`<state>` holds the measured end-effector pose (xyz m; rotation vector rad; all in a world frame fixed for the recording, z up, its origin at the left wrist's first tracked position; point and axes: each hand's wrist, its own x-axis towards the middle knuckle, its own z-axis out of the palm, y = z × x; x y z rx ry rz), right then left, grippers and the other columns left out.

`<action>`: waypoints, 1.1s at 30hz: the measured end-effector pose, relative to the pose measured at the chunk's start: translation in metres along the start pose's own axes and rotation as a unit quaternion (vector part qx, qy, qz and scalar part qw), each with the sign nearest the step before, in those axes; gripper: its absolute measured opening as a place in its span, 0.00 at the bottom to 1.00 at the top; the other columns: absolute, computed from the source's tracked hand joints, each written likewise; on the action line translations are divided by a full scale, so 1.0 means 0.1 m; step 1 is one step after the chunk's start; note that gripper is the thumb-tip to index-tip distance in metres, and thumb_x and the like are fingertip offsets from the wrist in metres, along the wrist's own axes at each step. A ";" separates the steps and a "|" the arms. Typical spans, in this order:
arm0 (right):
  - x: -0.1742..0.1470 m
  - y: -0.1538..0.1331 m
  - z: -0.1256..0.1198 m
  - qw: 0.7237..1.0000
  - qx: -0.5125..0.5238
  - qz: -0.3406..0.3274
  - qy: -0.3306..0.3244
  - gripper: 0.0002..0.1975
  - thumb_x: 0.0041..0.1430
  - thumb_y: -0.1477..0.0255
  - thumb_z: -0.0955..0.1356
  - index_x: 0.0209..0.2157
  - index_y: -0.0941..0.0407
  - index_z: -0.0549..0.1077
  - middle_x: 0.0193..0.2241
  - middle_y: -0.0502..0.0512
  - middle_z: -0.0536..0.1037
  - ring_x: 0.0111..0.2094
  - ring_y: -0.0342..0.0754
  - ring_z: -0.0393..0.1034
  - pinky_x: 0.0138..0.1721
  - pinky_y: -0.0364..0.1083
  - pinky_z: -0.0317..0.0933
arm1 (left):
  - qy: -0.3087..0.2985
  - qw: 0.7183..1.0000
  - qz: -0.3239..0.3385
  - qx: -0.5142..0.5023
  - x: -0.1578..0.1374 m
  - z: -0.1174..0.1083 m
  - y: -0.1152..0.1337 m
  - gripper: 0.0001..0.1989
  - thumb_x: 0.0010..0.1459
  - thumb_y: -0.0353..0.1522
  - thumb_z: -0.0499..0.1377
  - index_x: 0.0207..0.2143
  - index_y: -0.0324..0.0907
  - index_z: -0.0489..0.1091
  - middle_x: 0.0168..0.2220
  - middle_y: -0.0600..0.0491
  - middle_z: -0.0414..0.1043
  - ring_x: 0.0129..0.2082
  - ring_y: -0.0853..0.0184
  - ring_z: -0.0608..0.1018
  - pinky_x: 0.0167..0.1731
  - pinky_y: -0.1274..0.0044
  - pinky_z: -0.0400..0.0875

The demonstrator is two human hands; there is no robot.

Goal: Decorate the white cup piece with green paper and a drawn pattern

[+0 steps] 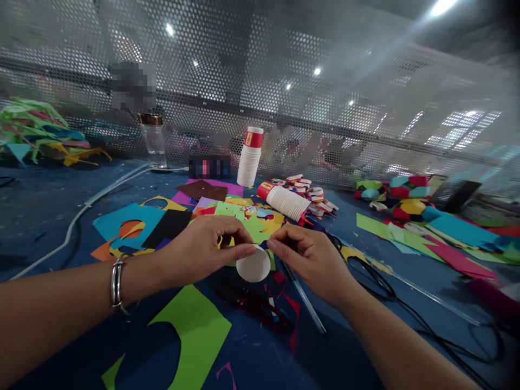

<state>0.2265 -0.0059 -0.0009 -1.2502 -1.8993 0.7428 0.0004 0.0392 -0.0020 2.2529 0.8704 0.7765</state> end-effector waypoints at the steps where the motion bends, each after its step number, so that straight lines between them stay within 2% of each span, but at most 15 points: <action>1: 0.00 0.00 0.00 1.000 0.000 -0.001 -0.002 0.11 0.66 0.65 0.67 0.31 0.55 0.74 0.25 0.48 0.70 0.27 0.44 0.61 0.29 0.45 0.56 | -0.003 1.000 0.001 0.001 0.00 0.00 0.00 0.12 0.61 0.44 0.62 0.36 0.46 0.77 0.32 0.56 0.78 0.30 0.70 0.73 0.28 0.78 0.63; 9: 0.00 -0.03 0.00 1.000 -0.002 -0.003 0.009 0.11 0.66 0.65 0.67 0.32 0.54 0.75 0.26 0.49 0.71 0.28 0.44 0.62 0.30 0.45 0.57 | 0.000 1.000 -0.002 -0.009 0.00 -0.01 0.01 0.13 0.61 0.44 0.61 0.36 0.45 0.77 0.32 0.55 0.78 0.31 0.69 0.74 0.29 0.78 0.64; 15: -0.01 -0.01 0.01 1.000 -0.008 -0.001 0.011 0.11 0.66 0.65 0.67 0.31 0.55 0.74 0.26 0.49 0.71 0.27 0.44 0.61 0.30 0.45 0.56 | -0.031 0.999 -0.021 -0.031 -0.01 -0.02 0.02 0.13 0.60 0.45 0.62 0.36 0.45 0.77 0.31 0.56 0.77 0.29 0.71 0.72 0.28 0.78 0.63; 26: 0.00 -0.02 0.00 1.000 -0.009 0.001 0.004 0.11 0.66 0.66 0.66 0.31 0.56 0.74 0.25 0.48 0.69 0.27 0.43 0.59 0.29 0.45 0.54 | -0.006 1.000 -0.006 -0.009 0.00 0.01 0.02 0.11 0.61 0.42 0.62 0.37 0.44 0.78 0.32 0.55 0.77 0.30 0.70 0.74 0.29 0.78 0.65; 33: 0.00 0.01 0.00 1.000 -0.011 -0.001 -0.013 0.11 0.66 0.66 0.66 0.31 0.56 0.74 0.25 0.48 0.69 0.27 0.43 0.60 0.29 0.45 0.54 | -0.005 0.998 -0.022 -0.055 0.03 0.04 -0.06 0.13 0.60 0.42 0.63 0.40 0.43 0.77 0.34 0.55 0.79 0.33 0.69 0.77 0.33 0.78 0.70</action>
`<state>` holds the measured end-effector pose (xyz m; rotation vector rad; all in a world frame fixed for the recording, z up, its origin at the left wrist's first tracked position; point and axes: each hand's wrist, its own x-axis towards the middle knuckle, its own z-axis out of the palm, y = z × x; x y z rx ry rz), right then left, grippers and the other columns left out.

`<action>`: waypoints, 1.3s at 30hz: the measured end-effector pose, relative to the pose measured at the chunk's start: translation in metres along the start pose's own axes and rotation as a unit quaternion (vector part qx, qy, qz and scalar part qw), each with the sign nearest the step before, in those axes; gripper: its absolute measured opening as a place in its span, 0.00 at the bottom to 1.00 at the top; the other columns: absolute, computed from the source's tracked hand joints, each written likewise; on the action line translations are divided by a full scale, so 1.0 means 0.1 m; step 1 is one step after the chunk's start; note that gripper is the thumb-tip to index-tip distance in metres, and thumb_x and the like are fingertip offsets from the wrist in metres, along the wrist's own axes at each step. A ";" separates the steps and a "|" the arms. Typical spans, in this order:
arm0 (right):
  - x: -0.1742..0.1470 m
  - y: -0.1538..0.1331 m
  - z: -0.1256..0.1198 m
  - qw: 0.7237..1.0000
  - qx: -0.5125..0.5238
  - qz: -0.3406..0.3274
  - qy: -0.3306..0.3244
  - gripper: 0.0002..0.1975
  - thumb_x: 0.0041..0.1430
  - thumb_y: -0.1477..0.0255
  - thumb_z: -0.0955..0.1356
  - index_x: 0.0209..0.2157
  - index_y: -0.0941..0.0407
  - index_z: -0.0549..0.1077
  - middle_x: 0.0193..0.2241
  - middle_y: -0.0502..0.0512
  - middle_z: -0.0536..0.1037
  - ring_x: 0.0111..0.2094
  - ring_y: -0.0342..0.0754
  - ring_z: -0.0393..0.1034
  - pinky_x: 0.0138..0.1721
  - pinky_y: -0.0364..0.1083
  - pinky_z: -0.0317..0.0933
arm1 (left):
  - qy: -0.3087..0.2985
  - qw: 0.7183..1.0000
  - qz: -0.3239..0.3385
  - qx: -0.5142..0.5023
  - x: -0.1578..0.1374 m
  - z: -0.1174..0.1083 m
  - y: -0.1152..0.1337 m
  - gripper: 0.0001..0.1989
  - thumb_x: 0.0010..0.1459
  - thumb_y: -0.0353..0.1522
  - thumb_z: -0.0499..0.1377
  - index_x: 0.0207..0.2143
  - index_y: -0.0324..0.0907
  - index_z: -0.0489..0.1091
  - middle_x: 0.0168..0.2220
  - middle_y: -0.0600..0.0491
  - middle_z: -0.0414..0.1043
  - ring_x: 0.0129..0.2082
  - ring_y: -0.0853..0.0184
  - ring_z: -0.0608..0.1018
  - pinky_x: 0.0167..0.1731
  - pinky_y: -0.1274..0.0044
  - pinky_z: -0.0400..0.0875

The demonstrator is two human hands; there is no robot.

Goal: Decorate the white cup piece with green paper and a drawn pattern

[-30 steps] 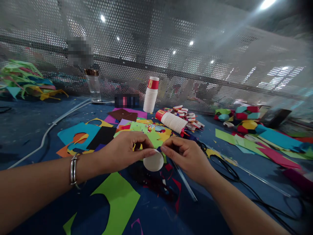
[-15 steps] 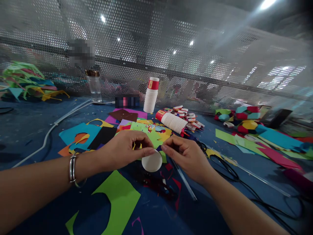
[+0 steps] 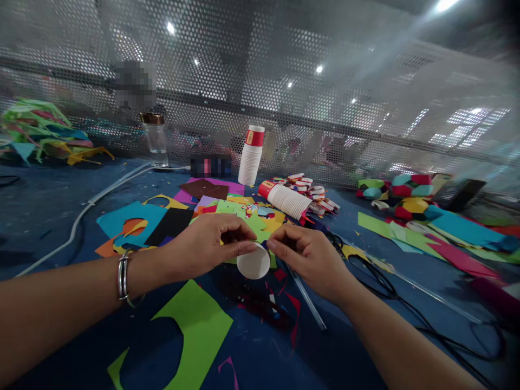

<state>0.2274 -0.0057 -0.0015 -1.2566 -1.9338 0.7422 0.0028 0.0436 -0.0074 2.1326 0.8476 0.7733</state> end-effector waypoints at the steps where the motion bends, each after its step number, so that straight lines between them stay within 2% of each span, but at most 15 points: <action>1: 0.00 0.00 0.00 1.000 0.000 -0.001 -0.003 0.11 0.66 0.66 0.66 0.31 0.56 0.74 0.25 0.48 0.69 0.27 0.43 0.60 0.29 0.45 0.55 | -0.003 1.000 0.006 0.000 0.00 0.00 -0.01 0.13 0.60 0.42 0.63 0.41 0.44 0.77 0.34 0.55 0.79 0.33 0.69 0.77 0.33 0.78 0.70; 5: 0.01 0.00 -0.01 1.000 -0.001 -0.004 -0.005 0.11 0.66 0.66 0.66 0.31 0.57 0.74 0.26 0.49 0.71 0.28 0.44 0.62 0.30 0.45 0.56 | -0.016 0.999 0.045 0.025 -0.01 -0.02 0.01 0.11 0.60 0.38 0.63 0.42 0.44 0.78 0.34 0.55 0.78 0.33 0.70 0.77 0.33 0.78 0.70; 10: -0.01 0.00 -0.01 1.000 0.003 -0.005 -0.011 0.10 0.66 0.67 0.67 0.32 0.56 0.75 0.27 0.49 0.72 0.29 0.44 0.63 0.30 0.45 0.57 | -0.021 0.993 0.100 0.057 -0.02 -0.05 0.06 0.09 0.61 0.36 0.63 0.41 0.44 0.78 0.36 0.55 0.79 0.37 0.69 0.77 0.38 0.76 0.69; 16: 0.02 0.00 -0.01 1.000 0.008 -0.008 -0.002 0.11 0.67 0.66 0.66 0.32 0.56 0.74 0.27 0.49 0.72 0.29 0.44 0.63 0.31 0.45 0.58 | -0.022 0.999 0.012 -0.022 0.01 -0.04 0.02 0.11 0.59 0.39 0.64 0.41 0.43 0.77 0.33 0.55 0.79 0.31 0.70 0.77 0.32 0.78 0.70; 21: 0.03 0.01 0.01 1.000 0.006 -0.005 0.004 0.10 0.66 0.66 0.67 0.32 0.56 0.74 0.27 0.49 0.73 0.29 0.44 0.64 0.30 0.44 0.58 | -0.046 0.998 -0.001 -0.040 0.00 -0.05 0.00 0.11 0.58 0.40 0.65 0.39 0.43 0.77 0.33 0.54 0.79 0.32 0.68 0.77 0.32 0.77 0.70; 25: 0.02 0.01 0.00 0.998 -0.001 0.007 0.056 0.11 0.67 0.65 0.66 0.33 0.55 0.74 0.25 0.47 0.70 0.25 0.41 0.61 0.27 0.43 0.55 | -0.014 0.993 -0.036 -0.114 0.02 -0.06 -0.02 0.12 0.57 0.41 0.65 0.39 0.43 0.78 0.34 0.52 0.79 0.34 0.66 0.77 0.35 0.75 0.69; 29: 0.02 0.03 -0.04 0.994 -0.011 0.029 0.100 0.11 0.67 0.64 0.66 0.34 0.55 0.74 0.22 0.44 0.66 0.19 0.39 0.55 0.22 0.43 0.50 | 0.056 0.961 -0.118 -0.245 0.06 -0.05 -0.04 0.10 0.54 0.38 0.68 0.36 0.42 0.78 0.35 0.53 0.78 0.35 0.68 0.76 0.38 0.76 0.67; 32: 0.02 0.04 -0.03 0.995 -0.009 0.043 0.089 0.12 0.67 0.64 0.66 0.33 0.56 0.74 0.22 0.45 0.66 0.19 0.39 0.56 0.22 0.43 0.50 | 0.079 0.924 -0.175 -0.331 0.08 -0.05 -0.05 0.11 0.52 0.36 0.69 0.36 0.40 0.78 0.35 0.53 0.77 0.34 0.71 0.75 0.36 0.78 0.66; 35: 0.01 0.04 0.00 0.997 0.001 0.053 0.062 0.14 0.67 0.62 0.65 0.32 0.55 0.73 0.22 0.45 0.68 0.19 0.38 0.57 0.22 0.43 0.52 | 0.090 0.900 -0.191 -0.383 0.10 -0.04 -0.06 0.11 0.52 0.35 0.70 0.36 0.39 0.77 0.35 0.53 0.76 0.34 0.71 0.74 0.37 0.78 0.67; 39: 0.01 0.02 0.05 0.997 0.012 0.061 0.037 0.15 0.68 0.61 0.65 0.33 0.55 0.74 0.23 0.46 0.68 0.19 0.38 0.58 0.21 0.42 0.52 | 0.092 0.887 -0.190 -0.410 0.11 -0.04 -0.06 0.09 0.52 0.34 0.69 0.34 0.38 0.77 0.33 0.53 0.75 0.33 0.71 0.75 0.39 0.77 0.68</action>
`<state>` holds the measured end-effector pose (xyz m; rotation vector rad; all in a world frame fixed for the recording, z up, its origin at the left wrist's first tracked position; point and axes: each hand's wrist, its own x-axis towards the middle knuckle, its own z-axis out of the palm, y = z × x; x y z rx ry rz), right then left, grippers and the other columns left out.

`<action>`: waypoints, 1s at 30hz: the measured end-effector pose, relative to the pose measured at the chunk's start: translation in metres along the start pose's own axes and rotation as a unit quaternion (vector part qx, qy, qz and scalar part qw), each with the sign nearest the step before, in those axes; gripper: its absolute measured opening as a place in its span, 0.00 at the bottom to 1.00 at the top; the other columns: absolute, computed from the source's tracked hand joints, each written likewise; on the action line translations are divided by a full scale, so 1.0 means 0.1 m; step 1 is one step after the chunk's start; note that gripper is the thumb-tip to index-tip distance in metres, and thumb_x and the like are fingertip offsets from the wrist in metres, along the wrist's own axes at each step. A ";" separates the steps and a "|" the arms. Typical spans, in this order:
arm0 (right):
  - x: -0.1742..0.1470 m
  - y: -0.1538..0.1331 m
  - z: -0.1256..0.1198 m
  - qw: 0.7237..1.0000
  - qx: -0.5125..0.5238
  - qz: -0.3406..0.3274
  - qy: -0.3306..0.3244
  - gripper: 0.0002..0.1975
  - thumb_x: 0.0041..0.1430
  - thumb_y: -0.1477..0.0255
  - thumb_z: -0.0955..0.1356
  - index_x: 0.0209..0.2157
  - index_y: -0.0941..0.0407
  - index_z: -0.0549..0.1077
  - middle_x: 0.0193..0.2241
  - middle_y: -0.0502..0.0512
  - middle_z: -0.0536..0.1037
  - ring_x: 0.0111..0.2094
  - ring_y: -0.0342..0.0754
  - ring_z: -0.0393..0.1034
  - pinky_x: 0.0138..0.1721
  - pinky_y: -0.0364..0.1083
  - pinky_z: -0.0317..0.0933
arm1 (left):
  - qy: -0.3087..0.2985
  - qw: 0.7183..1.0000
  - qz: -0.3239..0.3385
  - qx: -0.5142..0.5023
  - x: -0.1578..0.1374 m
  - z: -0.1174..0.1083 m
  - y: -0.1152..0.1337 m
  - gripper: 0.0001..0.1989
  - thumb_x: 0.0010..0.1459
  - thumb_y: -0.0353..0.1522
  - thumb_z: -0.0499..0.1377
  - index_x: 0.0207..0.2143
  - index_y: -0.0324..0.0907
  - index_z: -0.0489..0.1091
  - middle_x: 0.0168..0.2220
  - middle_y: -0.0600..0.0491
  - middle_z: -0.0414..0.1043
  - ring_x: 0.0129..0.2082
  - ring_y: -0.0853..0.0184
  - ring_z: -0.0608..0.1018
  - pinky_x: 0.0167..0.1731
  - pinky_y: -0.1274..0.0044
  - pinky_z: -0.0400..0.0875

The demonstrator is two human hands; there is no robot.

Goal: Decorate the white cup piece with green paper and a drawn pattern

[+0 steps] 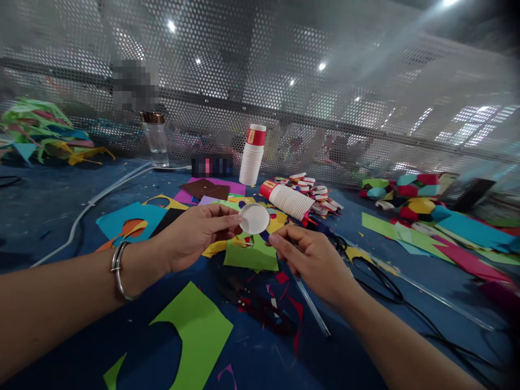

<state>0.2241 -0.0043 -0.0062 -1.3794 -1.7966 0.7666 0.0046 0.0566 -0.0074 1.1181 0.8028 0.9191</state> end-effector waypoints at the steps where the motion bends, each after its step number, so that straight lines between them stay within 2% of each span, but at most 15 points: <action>1: 0.00 0.00 0.01 1.000 0.002 0.001 -0.004 0.14 0.67 0.61 0.66 0.33 0.56 0.74 0.23 0.46 0.68 0.19 0.38 0.57 0.21 0.42 0.51 | -0.001 1.000 -0.002 -0.002 0.00 0.00 0.00 0.09 0.52 0.34 0.69 0.34 0.38 0.77 0.33 0.53 0.75 0.34 0.71 0.75 0.39 0.77 0.68; 5: 0.00 -0.01 0.02 1.000 0.012 0.003 -0.010 0.13 0.66 0.62 0.67 0.30 0.55 0.72 0.22 0.44 0.65 0.19 0.38 0.54 0.20 0.42 0.49 | -0.009 1.000 -0.010 -0.004 -0.02 -0.01 -0.01 0.09 0.52 0.34 0.70 0.34 0.39 0.77 0.34 0.53 0.76 0.34 0.71 0.76 0.40 0.77 0.68; 14: -0.02 -0.02 0.02 1.000 0.015 0.000 0.010 0.13 0.65 0.63 0.67 0.29 0.55 0.71 0.21 0.44 0.64 0.20 0.39 0.54 0.21 0.43 0.49 | -0.036 0.998 -0.037 -0.019 -0.06 0.04 0.00 0.09 0.54 0.34 0.69 0.34 0.38 0.77 0.33 0.52 0.77 0.34 0.71 0.77 0.41 0.77 0.68; 25: 0.00 -0.03 0.02 1.000 0.009 -0.003 0.004 0.12 0.65 0.64 0.67 0.29 0.56 0.71 0.21 0.44 0.63 0.20 0.39 0.52 0.21 0.43 0.47 | -0.037 0.999 -0.028 -0.023 -0.05 0.04 -0.01 0.11 0.53 0.35 0.70 0.34 0.38 0.75 0.32 0.54 0.76 0.33 0.72 0.75 0.39 0.77 0.67; 30: -0.01 -0.03 0.02 1.000 0.010 -0.007 0.008 0.11 0.65 0.66 0.67 0.29 0.56 0.72 0.22 0.45 0.65 0.22 0.40 0.53 0.23 0.43 0.49 | -0.017 1.000 -0.017 -0.010 -0.03 0.03 -0.02 0.10 0.53 0.35 0.70 0.34 0.39 0.75 0.32 0.55 0.75 0.32 0.73 0.74 0.37 0.78 0.65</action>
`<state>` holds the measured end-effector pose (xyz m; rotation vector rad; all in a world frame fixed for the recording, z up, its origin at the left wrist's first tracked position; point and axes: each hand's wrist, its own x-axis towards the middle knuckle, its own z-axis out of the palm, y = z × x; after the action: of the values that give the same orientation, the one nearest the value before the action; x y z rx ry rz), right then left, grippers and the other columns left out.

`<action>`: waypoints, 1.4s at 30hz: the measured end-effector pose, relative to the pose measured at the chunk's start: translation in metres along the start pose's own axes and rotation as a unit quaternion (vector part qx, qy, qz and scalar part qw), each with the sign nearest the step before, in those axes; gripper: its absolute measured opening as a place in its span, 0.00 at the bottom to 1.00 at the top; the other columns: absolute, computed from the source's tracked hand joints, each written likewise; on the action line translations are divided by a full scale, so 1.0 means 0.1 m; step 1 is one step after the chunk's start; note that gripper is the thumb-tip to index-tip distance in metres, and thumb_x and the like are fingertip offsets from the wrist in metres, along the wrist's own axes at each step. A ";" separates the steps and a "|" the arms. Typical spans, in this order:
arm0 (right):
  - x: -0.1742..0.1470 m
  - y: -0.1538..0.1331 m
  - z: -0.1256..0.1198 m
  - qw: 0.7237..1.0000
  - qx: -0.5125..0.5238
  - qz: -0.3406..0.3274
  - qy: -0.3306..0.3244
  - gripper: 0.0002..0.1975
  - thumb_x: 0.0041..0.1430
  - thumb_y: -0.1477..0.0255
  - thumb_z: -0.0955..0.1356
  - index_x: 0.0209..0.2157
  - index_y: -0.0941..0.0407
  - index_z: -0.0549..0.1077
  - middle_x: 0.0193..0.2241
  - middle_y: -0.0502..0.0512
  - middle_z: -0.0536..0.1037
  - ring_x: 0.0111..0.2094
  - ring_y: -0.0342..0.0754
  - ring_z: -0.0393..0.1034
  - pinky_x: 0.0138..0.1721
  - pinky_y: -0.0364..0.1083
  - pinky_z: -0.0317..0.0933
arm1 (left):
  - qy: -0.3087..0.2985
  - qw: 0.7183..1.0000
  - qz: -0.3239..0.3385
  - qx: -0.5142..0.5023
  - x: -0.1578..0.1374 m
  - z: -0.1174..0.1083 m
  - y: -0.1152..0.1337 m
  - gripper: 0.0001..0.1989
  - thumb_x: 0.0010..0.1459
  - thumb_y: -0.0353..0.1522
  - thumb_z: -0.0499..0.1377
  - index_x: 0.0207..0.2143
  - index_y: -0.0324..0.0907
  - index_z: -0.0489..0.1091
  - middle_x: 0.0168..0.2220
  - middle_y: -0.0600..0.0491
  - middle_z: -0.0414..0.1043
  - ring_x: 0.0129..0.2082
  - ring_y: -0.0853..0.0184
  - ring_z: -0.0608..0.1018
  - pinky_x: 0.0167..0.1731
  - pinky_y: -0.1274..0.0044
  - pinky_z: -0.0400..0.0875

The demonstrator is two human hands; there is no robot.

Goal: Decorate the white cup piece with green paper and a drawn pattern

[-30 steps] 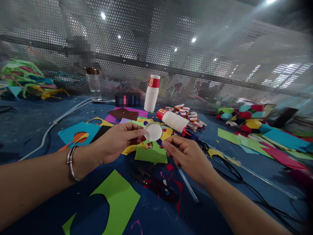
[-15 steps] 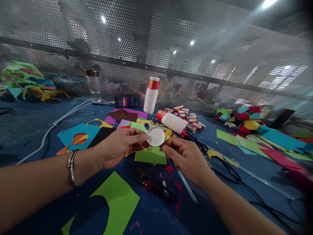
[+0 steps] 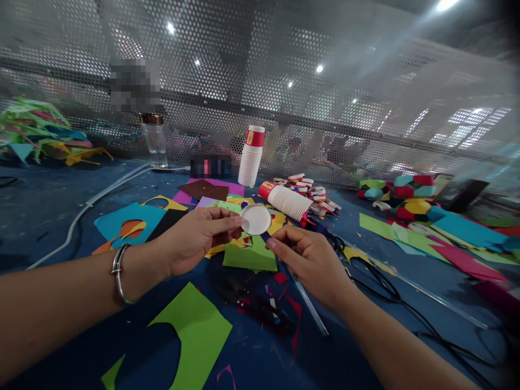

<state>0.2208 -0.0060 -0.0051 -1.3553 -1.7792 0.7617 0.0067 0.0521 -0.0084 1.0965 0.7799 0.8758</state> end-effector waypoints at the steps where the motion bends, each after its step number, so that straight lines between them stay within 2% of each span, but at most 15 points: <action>1: 0.00 0.00 0.00 1.000 0.001 -0.001 0.000 0.11 0.65 0.66 0.67 0.29 0.56 0.72 0.22 0.45 0.65 0.22 0.40 0.53 0.23 0.43 0.49 | -0.002 1.000 -0.003 0.002 0.00 0.00 0.00 0.10 0.53 0.35 0.70 0.34 0.39 0.75 0.32 0.55 0.75 0.32 0.73 0.74 0.37 0.78 0.65; 12: -0.01 0.01 0.00 1.000 0.002 -0.004 0.005 0.12 0.64 0.64 0.67 0.28 0.55 0.70 0.21 0.44 0.62 0.20 0.39 0.51 0.21 0.43 0.48 | -0.002 0.999 -0.009 0.038 -0.01 0.03 -0.02 0.13 0.51 0.37 0.70 0.36 0.40 0.74 0.34 0.53 0.77 0.34 0.70 0.75 0.39 0.76 0.67; 16: 0.00 0.03 -0.02 1.000 -0.002 -0.009 0.011 0.11 0.65 0.64 0.67 0.29 0.55 0.71 0.22 0.44 0.63 0.21 0.40 0.52 0.22 0.43 0.49 | -0.006 0.990 0.057 0.131 0.08 -0.08 -0.02 0.15 0.55 0.43 0.67 0.36 0.40 0.74 0.36 0.53 0.76 0.36 0.68 0.76 0.39 0.75 0.68; 18: 0.00 0.04 -0.04 1.000 -0.009 -0.018 0.014 0.11 0.65 0.65 0.66 0.30 0.55 0.71 0.23 0.45 0.64 0.23 0.41 0.54 0.24 0.43 0.50 | 0.040 0.971 0.108 0.210 0.15 -0.17 -0.01 0.15 0.58 0.44 0.64 0.35 0.40 0.73 0.35 0.53 0.75 0.35 0.68 0.77 0.36 0.75 0.68; 21: 0.00 0.04 -0.05 0.999 -0.025 -0.029 0.011 0.11 0.65 0.66 0.66 0.29 0.55 0.71 0.24 0.46 0.65 0.26 0.42 0.56 0.27 0.44 0.52 | 0.068 0.960 0.135 0.234 0.24 -0.29 0.01 0.14 0.55 0.41 0.66 0.36 0.40 0.72 0.32 0.54 0.75 0.32 0.68 0.76 0.35 0.75 0.68; 26: 0.01 0.06 -0.07 0.998 -0.044 -0.038 0.001 0.11 0.66 0.65 0.66 0.31 0.55 0.72 0.25 0.48 0.67 0.27 0.44 0.59 0.28 0.45 0.54 | 0.043 0.956 0.150 0.247 0.26 -0.32 -0.01 0.15 0.53 0.38 0.67 0.39 0.40 0.73 0.34 0.51 0.78 0.34 0.66 0.79 0.40 0.71 0.72; 29: 0.03 0.08 -0.09 0.997 -0.057 -0.043 -0.003 0.11 0.66 0.65 0.66 0.31 0.55 0.72 0.26 0.48 0.68 0.27 0.44 0.59 0.29 0.45 0.54 | 0.036 0.953 0.162 0.254 0.22 -0.29 -0.01 0.12 0.51 0.36 0.67 0.37 0.41 0.73 0.35 0.51 0.78 0.35 0.65 0.79 0.42 0.70 0.73; 33: 0.05 0.08 -0.11 0.996 -0.076 -0.045 0.006 0.11 0.66 0.65 0.66 0.30 0.55 0.72 0.26 0.48 0.68 0.27 0.44 0.59 0.28 0.45 0.54 | 0.059 0.944 0.181 0.269 0.18 -0.29 0.03 0.07 0.49 0.32 0.66 0.33 0.42 0.73 0.32 0.53 0.77 0.33 0.67 0.77 0.38 0.72 0.72; 37: 0.05 0.05 -0.12 0.995 -0.089 -0.043 0.016 0.10 0.65 0.66 0.67 0.30 0.55 0.73 0.25 0.48 0.67 0.26 0.43 0.59 0.28 0.45 0.52 | 0.091 0.933 0.195 0.290 0.17 -0.30 0.05 0.02 0.49 0.28 0.62 0.28 0.42 0.72 0.27 0.56 0.73 0.28 0.70 0.73 0.31 0.76 0.66; 42: 0.07 0.05 -0.14 0.995 -0.091 -0.037 0.021 0.11 0.65 0.66 0.67 0.30 0.55 0.72 0.24 0.48 0.68 0.26 0.43 0.59 0.28 0.45 0.53 | 0.077 0.938 0.181 0.284 0.20 -0.33 0.01 0.02 0.50 0.28 0.61 0.28 0.42 0.73 0.28 0.56 0.75 0.29 0.69 0.76 0.32 0.75 0.67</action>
<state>0.2343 0.0020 0.0000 -1.4033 -1.8904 0.5371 -0.0133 0.0835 -0.0181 1.7379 1.0153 1.0855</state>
